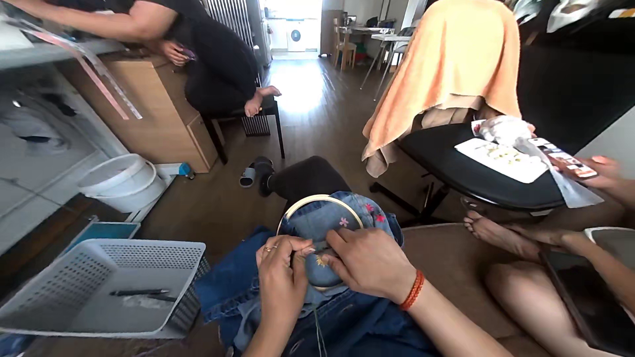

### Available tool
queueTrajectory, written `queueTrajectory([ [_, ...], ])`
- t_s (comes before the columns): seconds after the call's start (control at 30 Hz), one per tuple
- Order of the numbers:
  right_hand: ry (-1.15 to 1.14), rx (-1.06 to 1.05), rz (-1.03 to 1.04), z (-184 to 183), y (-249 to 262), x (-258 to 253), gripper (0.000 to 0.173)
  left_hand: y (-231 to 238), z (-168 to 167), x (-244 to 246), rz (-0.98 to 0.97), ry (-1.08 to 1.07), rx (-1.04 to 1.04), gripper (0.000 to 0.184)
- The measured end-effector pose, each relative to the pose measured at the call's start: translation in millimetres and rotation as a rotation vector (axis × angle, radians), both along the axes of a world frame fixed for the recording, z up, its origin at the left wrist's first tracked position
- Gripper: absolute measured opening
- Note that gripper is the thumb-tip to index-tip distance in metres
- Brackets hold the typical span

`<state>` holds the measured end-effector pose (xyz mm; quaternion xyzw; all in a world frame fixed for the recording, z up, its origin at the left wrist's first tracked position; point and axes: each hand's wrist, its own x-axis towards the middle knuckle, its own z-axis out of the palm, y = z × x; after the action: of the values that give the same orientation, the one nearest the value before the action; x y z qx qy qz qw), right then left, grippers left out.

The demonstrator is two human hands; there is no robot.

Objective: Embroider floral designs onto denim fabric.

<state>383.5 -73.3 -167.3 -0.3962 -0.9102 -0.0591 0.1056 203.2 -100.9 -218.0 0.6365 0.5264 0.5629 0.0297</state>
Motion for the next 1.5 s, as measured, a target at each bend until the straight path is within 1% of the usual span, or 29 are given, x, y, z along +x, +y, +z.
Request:
queueTrajectory([
  [0.1, 0.015, 0.048, 0.033, -2.9, 3.2, -1.3, 0.048, 1.0, 0.9, 1.6, -0.006, -0.009, 0.000, 0.016],
  [0.4, 0.028, 0.069, 0.043, -4.4, 3.2, 0.8, 0.044, 0.4, 0.4, 2.3, 0.000, 0.007, 0.001, 0.016],
  [0.53, 0.052, 0.172, 0.036, -8.0, 0.8, 4.9, 0.044, -0.5, 0.2, 1.7, -0.010, -0.001, 0.010, 0.015],
  [0.9, 0.039, 0.078, 0.026, -3.5, 2.5, -1.8, 0.043, 1.4, -0.5, 2.3, -0.011, -0.010, 0.010, 0.015],
  [1.03, 0.049, 0.079, 0.038, -4.7, 3.5, -2.3, 0.043, 1.2, -1.0, 1.6, -0.013, -0.009, 0.017, 0.015],
  [1.17, 0.068, 0.143, 0.057, -7.5, 4.1, 1.3, 0.042, 0.9, -0.5, 2.5, -0.017, -0.020, 0.015, 0.015],
  [1.3, 0.114, 0.153, -0.004, -4.1, -0.5, 8.7, 0.044, 1.7, -1.9, 1.6, -0.032, -0.071, 0.031, 0.015],
  [1.37, 0.184, 0.163, -0.077, 1.8, -6.0, 22.0, 0.045, -1.0, -0.4, -2.7, -0.080, -0.120, 0.059, 0.014],
  [1.43, 0.275, 0.243, -0.211, 7.7, -13.7, 49.3, 0.049, -12.3, 7.2, -14.6, -0.205, -0.095, 0.075, 0.015],
  [1.47, 0.299, 0.269, -0.305, 10.0, -19.9, 67.7, 0.054, -23.0, 13.9, -22.7, -0.322, -0.039, 0.052, 0.018],
  [1.5, 0.309, 0.255, -0.406, 10.6, -27.6, 88.6, 0.057, -35.9, 22.6, -31.6, -0.493, 0.025, 0.003, 0.021],
])
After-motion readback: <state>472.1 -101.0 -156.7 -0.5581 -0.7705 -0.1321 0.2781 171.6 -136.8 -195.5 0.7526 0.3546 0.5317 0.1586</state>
